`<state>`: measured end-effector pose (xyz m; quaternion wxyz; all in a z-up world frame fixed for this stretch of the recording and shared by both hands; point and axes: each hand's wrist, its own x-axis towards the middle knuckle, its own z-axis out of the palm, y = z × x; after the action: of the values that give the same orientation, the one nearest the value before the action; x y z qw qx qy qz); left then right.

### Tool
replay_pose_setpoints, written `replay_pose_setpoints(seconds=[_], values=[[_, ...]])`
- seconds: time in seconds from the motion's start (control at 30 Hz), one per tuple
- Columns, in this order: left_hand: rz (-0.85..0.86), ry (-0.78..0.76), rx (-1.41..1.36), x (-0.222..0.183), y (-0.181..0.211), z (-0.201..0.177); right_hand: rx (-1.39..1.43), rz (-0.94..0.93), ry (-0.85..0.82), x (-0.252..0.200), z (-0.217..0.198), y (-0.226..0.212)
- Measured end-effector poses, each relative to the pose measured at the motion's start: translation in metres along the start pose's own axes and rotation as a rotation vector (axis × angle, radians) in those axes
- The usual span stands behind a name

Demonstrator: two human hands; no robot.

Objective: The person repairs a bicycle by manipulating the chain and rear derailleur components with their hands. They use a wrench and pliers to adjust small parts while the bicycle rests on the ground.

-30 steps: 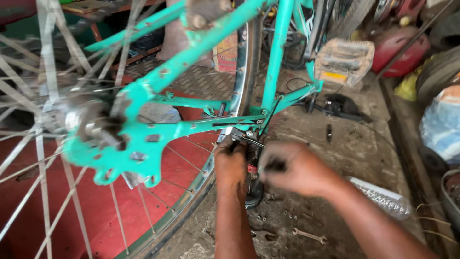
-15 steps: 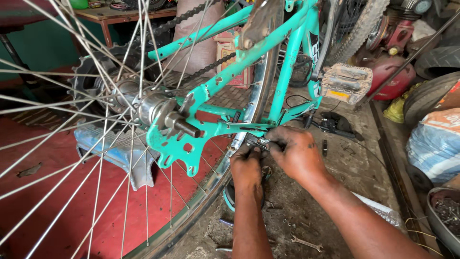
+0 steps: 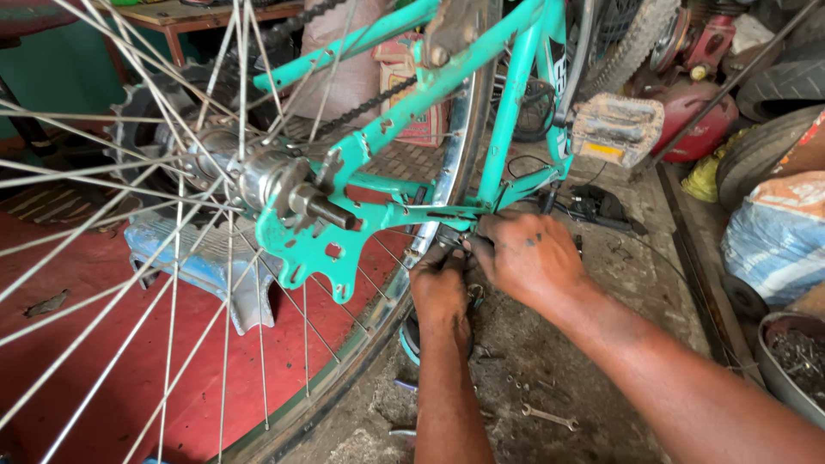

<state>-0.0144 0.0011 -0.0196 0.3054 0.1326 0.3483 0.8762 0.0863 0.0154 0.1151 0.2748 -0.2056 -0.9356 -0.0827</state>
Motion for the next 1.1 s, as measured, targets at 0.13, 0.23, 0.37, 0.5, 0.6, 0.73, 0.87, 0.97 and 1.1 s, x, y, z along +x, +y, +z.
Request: replay_pose_setpoints(seconds=[0.13,0.23,0.37,0.5,0.6,0.73,0.87,0.97,1.1], values=[[-0.022,-0.009,-0.009,-0.002,0.002,0.001,0.063,-0.028,0.026,-0.003,0.002,0.001],[-0.022,-0.015,0.016,-0.002,0.004,0.001,0.03,0.005,-0.01,-0.002,0.005,0.003],[-0.005,-0.016,0.05,-0.002,0.004,0.0,0.038,-0.017,0.008,-0.001,0.003,0.007],[0.009,-0.029,0.034,-0.003,0.006,0.001,-0.02,-0.026,-0.028,-0.003,-0.003,0.005],[-0.017,-0.017,0.034,-0.004,0.008,0.002,-0.07,-0.007,-0.083,-0.001,-0.005,0.005],[-0.015,-0.002,0.05,-0.005,0.009,0.003,-0.066,-0.176,0.071,-0.001,-0.003,0.006],[0.036,0.005,0.109,-0.005,0.005,0.004,-0.07,-0.006,-0.113,-0.002,0.0,0.014],[0.039,-0.024,0.085,-0.003,0.003,0.005,0.039,-0.145,0.107,-0.006,0.001,0.02],[0.074,-0.027,0.095,-0.001,0.002,0.005,0.216,-0.077,0.141,-0.008,0.009,0.026]])
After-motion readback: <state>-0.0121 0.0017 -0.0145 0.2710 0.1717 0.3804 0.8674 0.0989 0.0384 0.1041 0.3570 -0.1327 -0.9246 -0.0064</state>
